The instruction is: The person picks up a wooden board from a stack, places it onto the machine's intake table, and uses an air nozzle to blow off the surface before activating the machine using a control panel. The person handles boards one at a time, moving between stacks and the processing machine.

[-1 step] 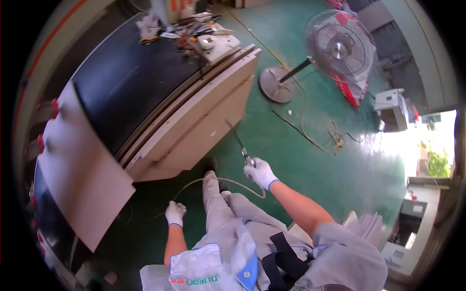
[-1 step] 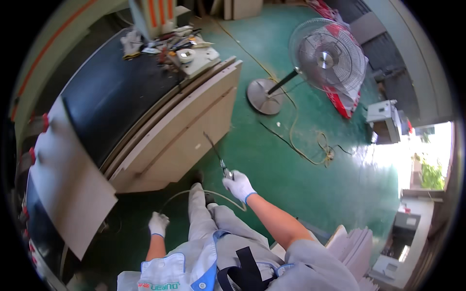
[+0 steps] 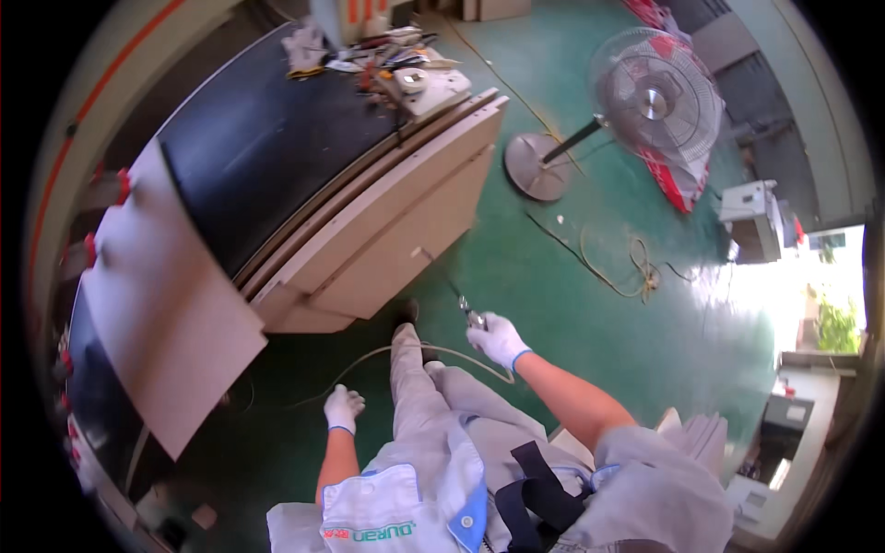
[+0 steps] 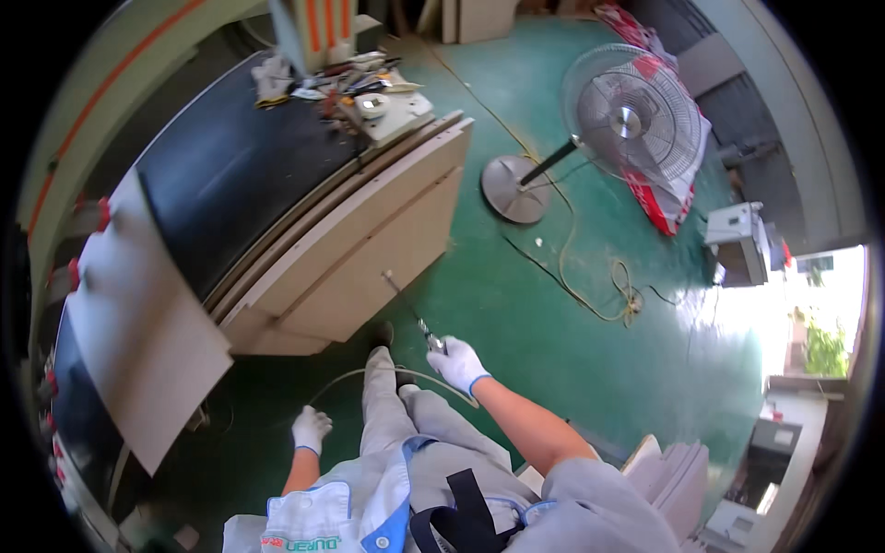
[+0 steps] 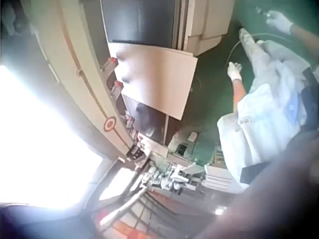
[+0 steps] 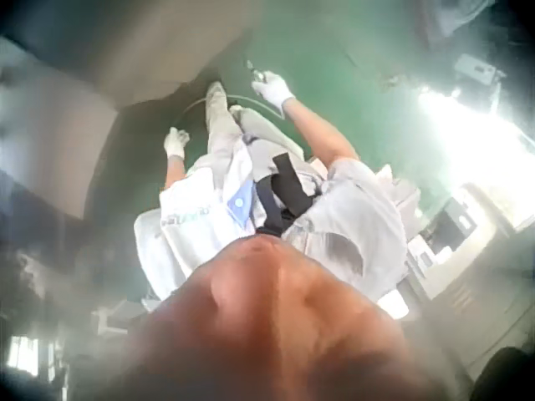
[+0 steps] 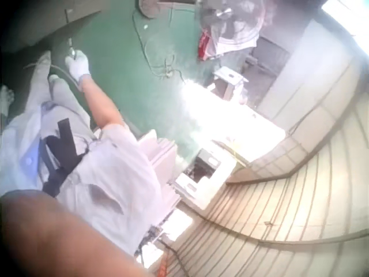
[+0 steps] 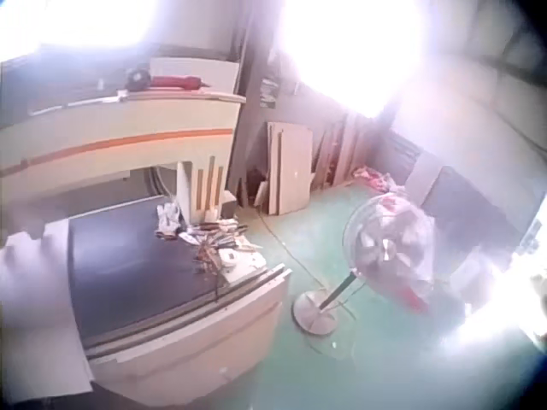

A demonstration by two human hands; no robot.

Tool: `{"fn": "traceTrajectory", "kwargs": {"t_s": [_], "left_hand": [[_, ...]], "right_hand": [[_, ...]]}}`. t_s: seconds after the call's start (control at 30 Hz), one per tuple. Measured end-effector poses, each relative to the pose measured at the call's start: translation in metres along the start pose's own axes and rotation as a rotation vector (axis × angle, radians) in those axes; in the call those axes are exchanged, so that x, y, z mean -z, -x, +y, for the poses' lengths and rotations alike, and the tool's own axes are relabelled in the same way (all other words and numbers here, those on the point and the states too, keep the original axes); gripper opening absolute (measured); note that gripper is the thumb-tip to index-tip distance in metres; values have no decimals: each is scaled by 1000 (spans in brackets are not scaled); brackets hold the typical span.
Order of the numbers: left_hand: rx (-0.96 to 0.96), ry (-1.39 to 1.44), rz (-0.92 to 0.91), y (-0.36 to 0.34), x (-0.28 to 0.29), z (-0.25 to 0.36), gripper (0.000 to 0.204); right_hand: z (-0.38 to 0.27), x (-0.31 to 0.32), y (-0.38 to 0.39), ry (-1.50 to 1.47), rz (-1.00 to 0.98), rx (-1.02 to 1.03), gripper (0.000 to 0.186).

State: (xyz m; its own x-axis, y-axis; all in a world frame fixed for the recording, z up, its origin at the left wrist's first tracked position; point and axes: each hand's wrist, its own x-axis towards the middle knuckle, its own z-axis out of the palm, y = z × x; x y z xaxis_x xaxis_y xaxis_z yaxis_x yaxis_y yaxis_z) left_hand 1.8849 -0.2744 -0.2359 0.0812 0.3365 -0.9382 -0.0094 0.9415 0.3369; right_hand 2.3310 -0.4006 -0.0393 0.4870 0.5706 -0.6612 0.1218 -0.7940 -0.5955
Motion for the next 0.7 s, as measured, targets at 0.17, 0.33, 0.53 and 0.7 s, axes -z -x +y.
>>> {"fn": "traceTrajectory", "kwargs": {"t_s": [0.17, 0.33, 0.53, 0.7], "left_hand": [[-125, -554, 41, 148, 90, -133, 41], [0, -509, 448, 209, 221, -271, 56], [-104, 37, 565, 297, 354, -347, 41], [-143, 982, 711, 345, 503, -424, 21]], "right_hand": [[43, -100, 135, 654, -420, 349, 43], [15, -186, 202, 826, -586, 645, 42], [-90, -331, 191, 116, -170, 495, 30], [-202, -521, 319, 478, -405, 973, 38]]}}
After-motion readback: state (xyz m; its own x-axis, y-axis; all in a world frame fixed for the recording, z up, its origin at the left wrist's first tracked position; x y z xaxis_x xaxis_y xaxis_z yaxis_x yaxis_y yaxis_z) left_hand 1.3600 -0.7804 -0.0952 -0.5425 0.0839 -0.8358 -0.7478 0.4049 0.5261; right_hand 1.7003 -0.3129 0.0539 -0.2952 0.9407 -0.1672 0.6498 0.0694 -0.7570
